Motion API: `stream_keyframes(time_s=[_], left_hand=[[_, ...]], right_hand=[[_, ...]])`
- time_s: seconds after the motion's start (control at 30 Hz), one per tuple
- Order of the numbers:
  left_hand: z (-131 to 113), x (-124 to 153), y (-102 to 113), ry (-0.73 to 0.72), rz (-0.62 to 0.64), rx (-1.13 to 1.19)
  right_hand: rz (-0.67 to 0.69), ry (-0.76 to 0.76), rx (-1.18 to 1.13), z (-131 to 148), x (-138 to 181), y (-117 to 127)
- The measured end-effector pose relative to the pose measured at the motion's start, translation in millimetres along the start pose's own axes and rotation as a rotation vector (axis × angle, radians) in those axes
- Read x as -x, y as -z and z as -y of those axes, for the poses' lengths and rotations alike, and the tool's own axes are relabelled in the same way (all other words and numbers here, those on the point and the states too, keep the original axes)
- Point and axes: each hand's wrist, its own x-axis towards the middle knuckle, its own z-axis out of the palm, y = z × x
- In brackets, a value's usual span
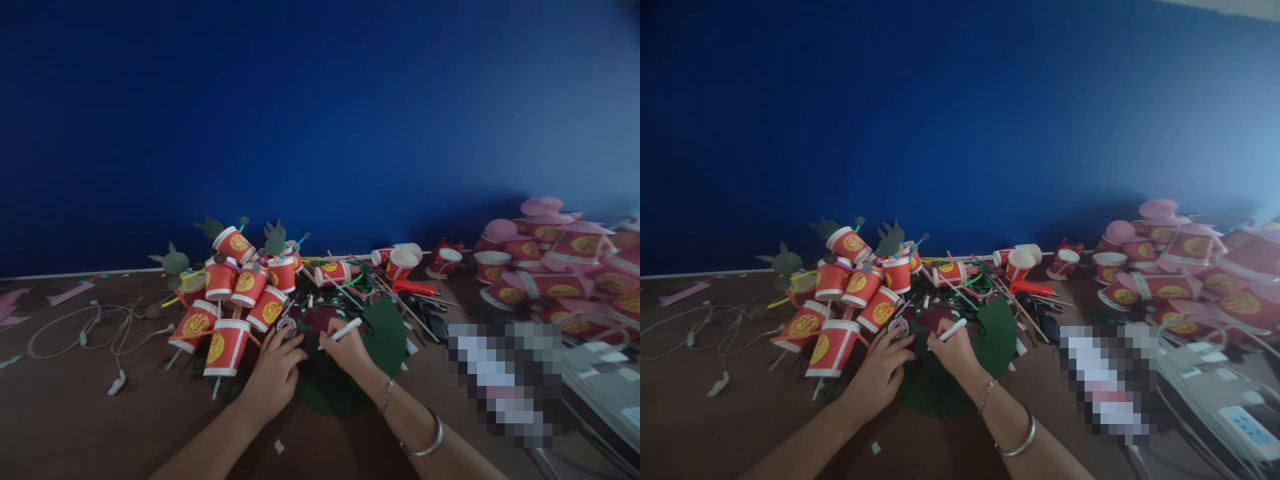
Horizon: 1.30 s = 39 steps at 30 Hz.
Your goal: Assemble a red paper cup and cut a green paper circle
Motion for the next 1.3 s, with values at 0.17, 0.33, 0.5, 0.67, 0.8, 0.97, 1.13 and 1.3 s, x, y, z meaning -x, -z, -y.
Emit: stream_keyframes(time_s=[0.17,0.33,0.5,0.67,0.8,0.97,1.13,1.3], left_hand=[[-1.0,0.0,1.4,-0.006,0.000,-0.005],[-1.5,1.5,1.8,-0.007,0.007,-0.010],[0.3,0.4,0.6,-0.011,0.004,-0.007],[0.2,0.0,0.6,-0.031,-0.006,-0.010],[-0.4,0.1,1.2,-0.033,-0.009,-0.011],[-0.6,-0.2,1.6,-0.022,-0.004,-0.010],[-1.1,-0.1,2.3,-0.024,0.000,-0.009],[-1.8,-0.6,3.1,-0.018,0.001,-0.009]], right_hand=[[0.023,-0.046,-0.035,-1.8,-0.3,-0.4],[0.036,-0.046,-0.039,-4.3,-0.6,-1.8],[0.028,-0.042,-0.021,-0.2,0.2,-0.5],[0.031,-0.054,-0.023,2.3,0.7,0.0],[0.024,-0.031,-0.041,2.0,1.2,-1.0],[0.025,-0.035,-0.040,0.3,0.8,-1.6],[0.036,-0.032,-0.037,-3.4,-0.1,-2.4],[0.032,-0.033,-0.021,-3.3,0.2,-2.2]])
